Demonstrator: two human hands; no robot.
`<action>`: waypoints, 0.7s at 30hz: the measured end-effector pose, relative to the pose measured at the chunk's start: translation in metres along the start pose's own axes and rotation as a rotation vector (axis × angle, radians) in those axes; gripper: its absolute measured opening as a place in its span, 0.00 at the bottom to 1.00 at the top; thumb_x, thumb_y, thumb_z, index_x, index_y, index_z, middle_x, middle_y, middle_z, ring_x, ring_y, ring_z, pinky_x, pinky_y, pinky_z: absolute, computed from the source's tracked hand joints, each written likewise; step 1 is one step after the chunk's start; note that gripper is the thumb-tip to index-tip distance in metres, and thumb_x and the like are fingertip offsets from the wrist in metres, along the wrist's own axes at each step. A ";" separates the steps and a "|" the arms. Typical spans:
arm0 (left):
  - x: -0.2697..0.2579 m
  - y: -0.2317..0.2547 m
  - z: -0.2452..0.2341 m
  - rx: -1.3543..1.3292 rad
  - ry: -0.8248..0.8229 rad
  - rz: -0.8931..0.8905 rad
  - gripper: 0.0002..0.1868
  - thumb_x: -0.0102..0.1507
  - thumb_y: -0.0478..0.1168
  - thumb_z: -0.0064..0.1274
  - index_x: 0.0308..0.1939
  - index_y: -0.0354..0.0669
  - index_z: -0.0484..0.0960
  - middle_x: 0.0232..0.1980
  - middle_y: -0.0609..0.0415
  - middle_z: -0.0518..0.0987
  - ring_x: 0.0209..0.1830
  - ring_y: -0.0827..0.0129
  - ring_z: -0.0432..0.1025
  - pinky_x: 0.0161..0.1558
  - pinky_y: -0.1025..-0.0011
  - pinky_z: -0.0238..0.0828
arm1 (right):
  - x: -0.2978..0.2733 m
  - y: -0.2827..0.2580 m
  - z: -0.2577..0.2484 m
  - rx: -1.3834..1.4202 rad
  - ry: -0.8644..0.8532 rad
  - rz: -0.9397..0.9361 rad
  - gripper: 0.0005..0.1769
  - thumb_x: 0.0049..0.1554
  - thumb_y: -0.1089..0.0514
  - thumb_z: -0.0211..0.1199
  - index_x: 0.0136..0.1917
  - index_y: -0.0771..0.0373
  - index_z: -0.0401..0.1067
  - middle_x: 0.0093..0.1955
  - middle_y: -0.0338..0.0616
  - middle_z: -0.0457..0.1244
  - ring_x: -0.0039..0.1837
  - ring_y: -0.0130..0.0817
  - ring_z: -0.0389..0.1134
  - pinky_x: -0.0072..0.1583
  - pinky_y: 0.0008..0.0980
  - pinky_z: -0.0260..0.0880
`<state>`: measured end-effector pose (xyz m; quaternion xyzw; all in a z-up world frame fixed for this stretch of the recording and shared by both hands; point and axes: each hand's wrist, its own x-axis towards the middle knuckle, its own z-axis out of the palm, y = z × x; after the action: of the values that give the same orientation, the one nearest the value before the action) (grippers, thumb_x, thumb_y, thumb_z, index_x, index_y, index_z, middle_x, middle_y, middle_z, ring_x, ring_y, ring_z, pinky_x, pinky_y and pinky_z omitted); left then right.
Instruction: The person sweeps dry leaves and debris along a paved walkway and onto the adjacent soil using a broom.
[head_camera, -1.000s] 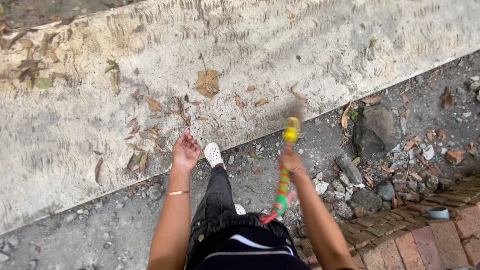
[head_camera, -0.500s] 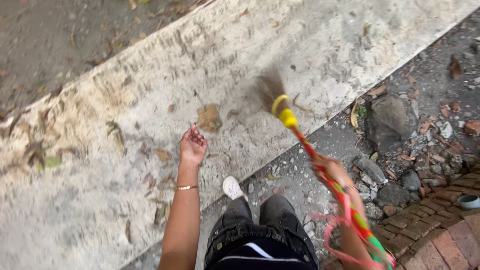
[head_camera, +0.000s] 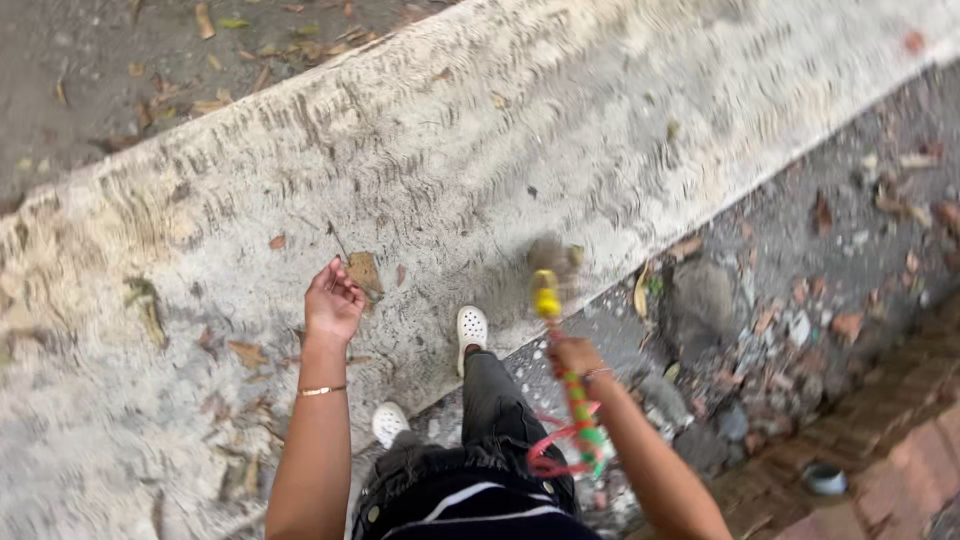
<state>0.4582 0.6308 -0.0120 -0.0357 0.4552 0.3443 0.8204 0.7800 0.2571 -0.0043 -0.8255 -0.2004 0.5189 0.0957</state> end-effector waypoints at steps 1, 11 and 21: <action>-0.006 -0.003 0.010 -0.032 0.057 0.009 0.07 0.68 0.45 0.50 0.44 0.51 0.82 0.31 0.66 0.74 0.31 0.77 0.67 0.36 0.77 0.66 | 0.002 -0.028 0.007 0.345 -0.064 0.051 0.11 0.55 0.57 0.63 0.35 0.67 0.72 0.29 0.43 0.64 0.30 0.32 0.65 0.35 0.35 0.67; 0.010 -0.011 0.058 -0.258 0.081 0.239 0.10 0.70 0.47 0.45 0.46 0.52 0.82 0.32 0.67 0.75 0.31 0.79 0.68 0.36 0.78 0.68 | 0.086 -0.289 -0.082 0.708 -0.819 -0.190 0.21 0.59 0.59 0.58 0.66 0.57 0.65 0.32 0.35 0.57 0.26 0.21 0.54 0.27 0.27 0.54; -0.071 0.083 0.061 -0.014 -0.003 0.628 0.15 0.68 0.49 0.47 0.55 0.51 0.79 0.44 0.63 0.79 0.38 0.77 0.70 0.46 0.73 0.70 | 0.171 -0.463 0.047 0.533 -1.094 -0.082 0.08 0.61 0.59 0.57 0.55 0.58 0.66 0.32 0.37 0.58 0.27 0.21 0.55 0.28 0.22 0.53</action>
<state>0.4280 0.6790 0.1000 0.1015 0.4405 0.5839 0.6744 0.6958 0.7452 0.0043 -0.3783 -0.1154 0.8959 0.2023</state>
